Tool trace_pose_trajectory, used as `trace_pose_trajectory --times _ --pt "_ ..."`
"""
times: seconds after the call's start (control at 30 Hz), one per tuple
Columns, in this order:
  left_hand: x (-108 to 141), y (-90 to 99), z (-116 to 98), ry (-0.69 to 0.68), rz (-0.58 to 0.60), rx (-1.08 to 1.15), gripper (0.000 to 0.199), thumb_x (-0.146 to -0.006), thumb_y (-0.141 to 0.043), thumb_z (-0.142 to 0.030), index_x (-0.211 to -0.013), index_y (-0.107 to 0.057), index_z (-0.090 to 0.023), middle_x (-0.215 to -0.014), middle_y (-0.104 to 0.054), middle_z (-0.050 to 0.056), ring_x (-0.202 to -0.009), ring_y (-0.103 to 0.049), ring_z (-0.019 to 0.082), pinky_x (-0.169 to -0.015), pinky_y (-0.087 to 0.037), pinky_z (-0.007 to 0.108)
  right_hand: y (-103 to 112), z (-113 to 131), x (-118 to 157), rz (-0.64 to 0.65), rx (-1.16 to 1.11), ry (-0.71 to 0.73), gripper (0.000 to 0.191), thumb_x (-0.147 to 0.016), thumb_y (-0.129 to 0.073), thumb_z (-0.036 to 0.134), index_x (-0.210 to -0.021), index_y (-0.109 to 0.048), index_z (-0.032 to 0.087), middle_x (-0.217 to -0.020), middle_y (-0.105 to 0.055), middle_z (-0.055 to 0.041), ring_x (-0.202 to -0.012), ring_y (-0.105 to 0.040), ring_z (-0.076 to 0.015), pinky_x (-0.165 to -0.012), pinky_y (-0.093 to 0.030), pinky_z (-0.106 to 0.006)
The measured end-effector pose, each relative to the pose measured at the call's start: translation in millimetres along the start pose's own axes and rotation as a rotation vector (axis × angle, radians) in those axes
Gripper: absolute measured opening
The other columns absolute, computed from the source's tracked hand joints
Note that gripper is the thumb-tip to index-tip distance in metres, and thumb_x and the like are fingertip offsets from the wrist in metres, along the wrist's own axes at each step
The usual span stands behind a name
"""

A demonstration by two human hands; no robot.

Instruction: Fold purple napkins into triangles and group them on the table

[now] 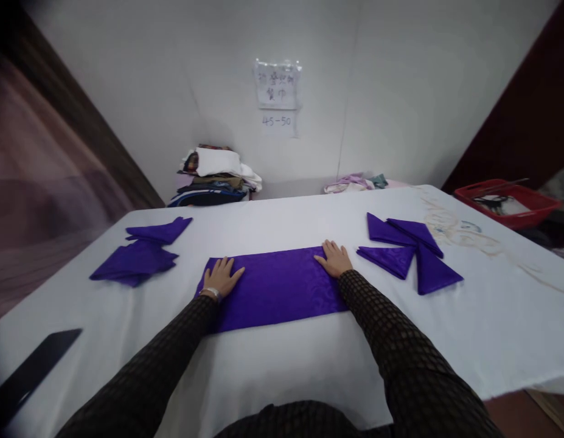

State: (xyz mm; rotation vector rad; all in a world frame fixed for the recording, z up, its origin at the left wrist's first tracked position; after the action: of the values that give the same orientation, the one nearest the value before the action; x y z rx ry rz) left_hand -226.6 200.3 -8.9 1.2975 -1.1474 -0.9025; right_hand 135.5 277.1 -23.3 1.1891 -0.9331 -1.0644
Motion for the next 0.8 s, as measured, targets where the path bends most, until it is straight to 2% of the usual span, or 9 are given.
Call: trace_pose_trajectory --times 0.07,0.13,0.2,0.27,0.4,0.5,0.57,0.7,0.8 --pt "-0.7 4.7 -5.1 0.007 0.024 0.015 0.076 -0.086 -0.017 -0.066 -0.142 -0.033 -0.017 -0.152 -0.023 0.011 -0.140 -0.018 0.029 -0.110 -0.015 0.055 -2.2 -0.7 0.2 -0.004 0.019 0.001 0.070 -0.092 -0.017 0.059 -0.144 -0.027 0.015 -0.152 -0.023 -0.0103 -0.140 -0.016 -0.0240 -0.110 -0.013 -0.049" --pt "-2.8 11.9 -17.7 -0.047 -0.014 -0.002 0.077 -0.086 -0.017 -0.066 -0.142 -0.033 -0.016 -0.153 -0.021 0.010 -0.141 -0.014 0.028 -0.112 -0.009 0.053 -3.3 -1.9 -0.2 -0.011 0.037 0.009 0.068 -0.092 -0.018 0.058 -0.144 -0.027 0.015 -0.152 -0.024 -0.0101 -0.140 -0.017 -0.0245 -0.110 -0.015 -0.050" --pt "-6.0 11.1 -29.0 -0.111 -0.019 -0.010 0.079 -0.085 -0.016 -0.068 -0.143 -0.031 -0.015 -0.154 -0.018 0.009 -0.142 -0.010 0.026 -0.113 -0.007 0.051 -4.1 -3.5 -0.6 -0.017 0.051 0.012 0.067 -0.092 -0.019 0.057 -0.144 -0.027 0.015 -0.152 -0.025 -0.0098 -0.139 -0.018 -0.0247 -0.110 -0.017 -0.050" --pt "-9.9 5.0 -27.5 -0.118 -0.003 -0.004 0.082 -0.084 -0.016 -0.069 -0.143 -0.029 -0.014 -0.154 -0.017 0.010 -0.142 -0.009 0.026 -0.113 -0.007 0.049 -5.2 -5.0 -0.8 -0.016 0.061 0.012 0.067 -0.092 -0.020 0.056 -0.144 -0.028 0.014 -0.151 -0.025 -0.0093 -0.139 -0.018 -0.0246 -0.109 -0.019 -0.050" --pt "-14.6 -2.4 14.3 -0.001 -0.006 0.012 0.082 -0.084 -0.015 -0.068 -0.145 -0.025 -0.014 -0.154 -0.016 0.009 -0.142 -0.010 0.026 -0.113 -0.009 0.050 -7.5 -6.7 -0.5 -0.020 0.077 0.014 0.066 -0.092 -0.019 0.055 -0.143 -0.029 0.014 -0.152 -0.024 -0.0084 -0.139 -0.018 -0.0244 -0.110 -0.019 -0.050" --pt "-14.8 0.6 55.2 0.102 -0.014 0.021 0.081 -0.085 -0.015 -0.068 -0.146 -0.022 -0.015 -0.154 -0.014 0.008 -0.142 -0.008 0.026 -0.113 -0.009 0.052 -7.8 -7.5 -0.2 -0.031 0.085 0.016 0.067 -0.092 -0.019 0.056 -0.143 -0.029 0.014 -0.152 -0.024 -0.0082 -0.139 -0.019 -0.0243 -0.109 -0.020 -0.051" --pt "-15.9 4.2 72.5 0.131 0.008 0.017 0.078 -0.085 -0.016 -0.066 -0.146 -0.023 -0.018 -0.155 -0.013 0.006 -0.142 -0.007 0.026 -0.112 -0.009 0.055 -7.7 -7.9 -0.3 -0.030 0.088 0.015 0.068 -0.091 -0.019 0.056 -0.143 -0.029 0.013 -0.152 -0.024 -0.0085 -0.139 -0.019 -0.0243 -0.109 -0.020 -0.051" --pt "-13.2 13.6 83.7 0.196 0.045 0.029 0.075 -0.086 -0.016 -0.065 -0.145 -0.026 -0.020 -0.154 -0.016 0.008 -0.141 -0.012 0.029 -0.109 -0.016 0.057 -8.2 -9.2 -1.6 -0.016 0.086 0.007 0.068 -0.091 -0.018 0.057 -0.143 -0.029 0.014 -0.152 -0.024 -0.0085 -0.139 -0.019 -0.0245 -0.109 -0.020 -0.050" --pt "4.1 18.8 63.8 0.118 -0.010 0.034 0.076 -0.087 -0.015 -0.065 -0.145 -0.026 -0.018 -0.154 -0.016 0.011 -0.141 -0.013 0.029 -0.110 -0.016 0.056 -10.0 -8.9 -2.5 -0.013 0.089 0.012 0.068 -0.091 -0.019 0.057 -0.143 -0.028 0.014 -0.152 -0.024 -0.0090 -0.139 -0.019 -0.0252 -0.109 -0.020 -0.051"
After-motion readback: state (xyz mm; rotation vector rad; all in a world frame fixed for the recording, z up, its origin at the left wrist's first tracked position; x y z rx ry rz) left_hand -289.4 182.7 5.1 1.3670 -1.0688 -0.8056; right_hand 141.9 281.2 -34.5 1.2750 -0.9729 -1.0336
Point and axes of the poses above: each hand's wrist, its own x-axis away from the middle knuckle, its own y-axis out of the back of the hand, z = x × y, the point moved 10 cm from there along -x, towards the middle knuckle
